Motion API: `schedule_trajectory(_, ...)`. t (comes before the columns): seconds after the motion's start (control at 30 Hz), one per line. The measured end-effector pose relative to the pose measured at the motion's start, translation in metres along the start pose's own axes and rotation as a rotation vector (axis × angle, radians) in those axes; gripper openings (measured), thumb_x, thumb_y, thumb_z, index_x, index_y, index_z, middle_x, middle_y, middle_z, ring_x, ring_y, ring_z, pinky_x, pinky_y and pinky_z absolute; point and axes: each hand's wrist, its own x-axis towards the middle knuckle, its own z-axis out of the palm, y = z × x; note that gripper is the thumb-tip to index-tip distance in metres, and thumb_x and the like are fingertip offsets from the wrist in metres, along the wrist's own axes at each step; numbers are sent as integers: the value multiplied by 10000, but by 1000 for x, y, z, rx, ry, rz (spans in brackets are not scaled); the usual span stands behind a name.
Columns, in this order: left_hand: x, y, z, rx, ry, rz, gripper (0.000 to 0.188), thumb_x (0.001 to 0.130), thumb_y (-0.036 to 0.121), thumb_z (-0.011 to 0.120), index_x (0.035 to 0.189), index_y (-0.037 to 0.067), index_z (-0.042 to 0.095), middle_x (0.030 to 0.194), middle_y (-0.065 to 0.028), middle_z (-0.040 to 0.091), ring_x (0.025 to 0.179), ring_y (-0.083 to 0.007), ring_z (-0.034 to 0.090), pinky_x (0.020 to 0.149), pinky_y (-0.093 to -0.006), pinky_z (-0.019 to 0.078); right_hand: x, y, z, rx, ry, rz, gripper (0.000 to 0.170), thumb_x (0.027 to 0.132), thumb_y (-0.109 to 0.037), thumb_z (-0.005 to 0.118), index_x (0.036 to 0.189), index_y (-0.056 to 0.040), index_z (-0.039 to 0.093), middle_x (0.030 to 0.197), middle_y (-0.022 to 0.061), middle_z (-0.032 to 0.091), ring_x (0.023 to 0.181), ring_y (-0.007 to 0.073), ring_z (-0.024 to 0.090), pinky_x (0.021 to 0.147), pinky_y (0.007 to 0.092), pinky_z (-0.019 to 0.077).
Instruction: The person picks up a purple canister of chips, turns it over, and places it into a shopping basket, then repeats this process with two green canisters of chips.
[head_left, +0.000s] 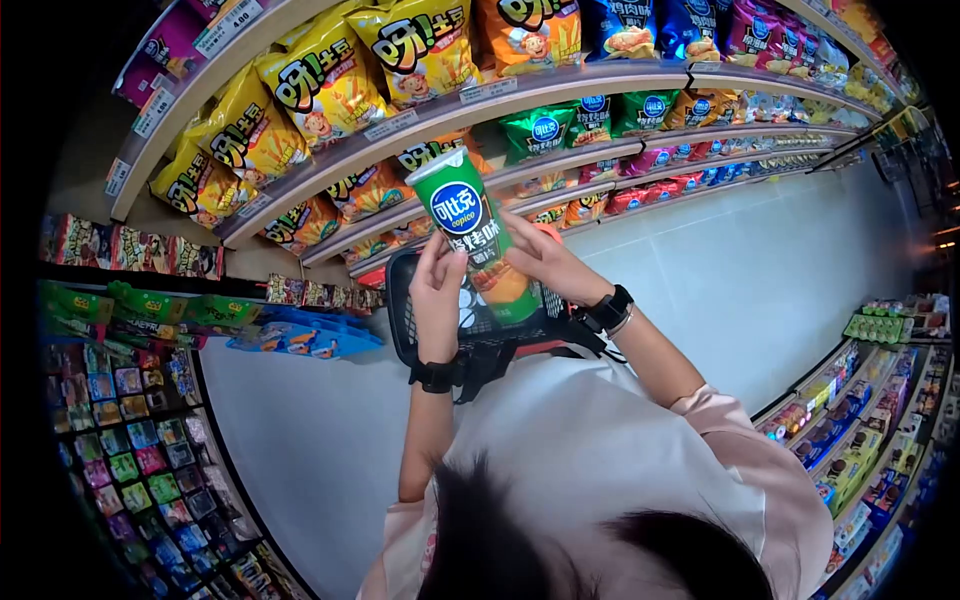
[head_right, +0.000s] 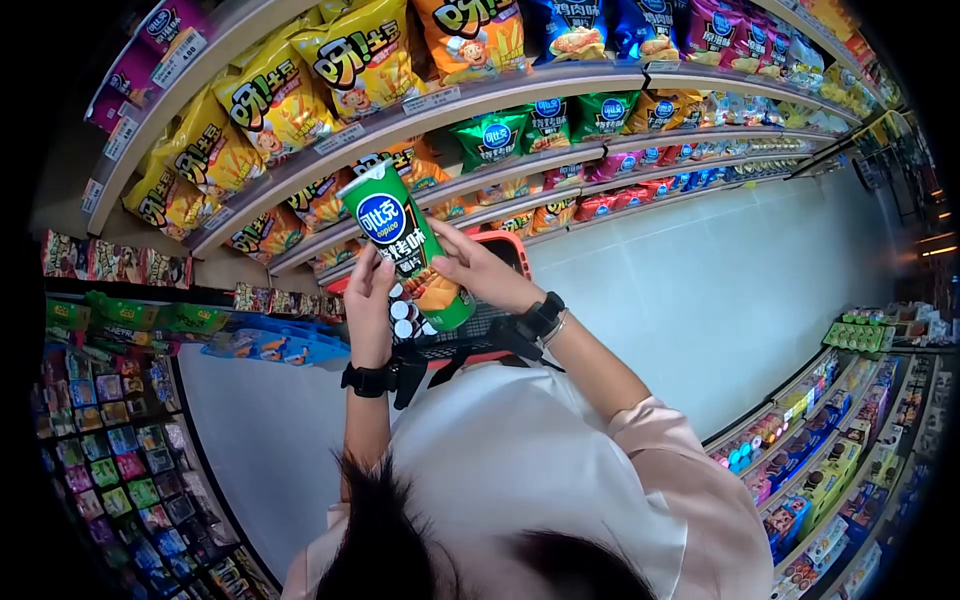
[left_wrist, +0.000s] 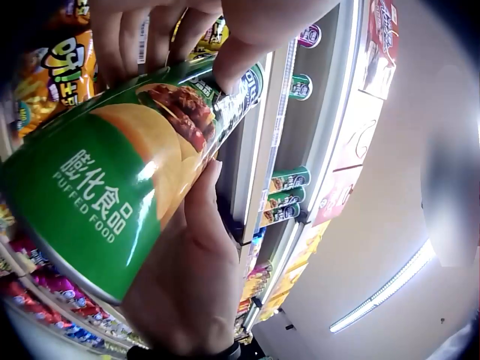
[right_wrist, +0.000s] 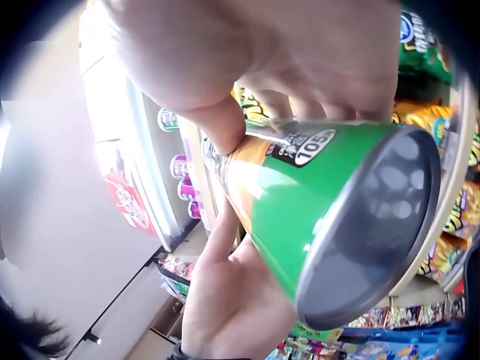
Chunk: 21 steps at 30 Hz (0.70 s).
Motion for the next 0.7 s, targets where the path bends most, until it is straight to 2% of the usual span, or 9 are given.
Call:
schedule_trajectory(0.03,-4,-7,-5,2,27,1,524,896,96,586,1331,-88,360,1222,-142,532,1065,-148,540,911,-257,419,0,10,1,-12,-2,-21,606,953,-150,484,1449,-43,151,1447,94,300,1310,144,308,1054,285,287)
schedule_trajectory(0.13,-11,-12,-15,23,24,-8,528,884,71,582,1343,-69,359,1265,-149,498,1110,-165,515,925,-268,413,4,29,3,145,31,119,587,961,-180,471,1447,-45,169,1398,91,363,1264,140,363,1032,282,316)
schedule_trajectory(0.2,-14,-6,-16,18,27,-42,536,874,50,579,1346,-66,352,1250,-146,503,1132,-176,500,925,-277,419,6,34,4,102,63,117,557,974,-227,446,1442,-52,199,1302,74,449,1161,128,443,984,279,368)
schedule_trajectory(0.37,-12,2,-17,-11,-41,54,527,874,11,559,1347,-73,344,1264,-150,494,1135,-175,501,931,-283,426,12,19,12,168,65,95,576,972,-231,455,1449,-64,179,1321,87,440,1181,136,444,994,274,365)
schedule_trajectory(0.53,-24,4,-24,-3,23,69,508,899,73,566,1340,-69,360,1225,-155,529,1102,-162,523,911,-256,424,10,6,31,34,42,49,567,972,-215,456,1443,-62,179,1290,102,471,1195,149,444,999,281,355)
schedule_trajectory(0.7,-32,-9,-32,-27,55,80,417,957,186,481,1301,-45,435,1226,-130,533,1116,-161,512,932,-284,407,3,11,36,107,96,85,543,972,-197,454,1433,-66,197,1268,88,499,1165,143,474,978,286,377)
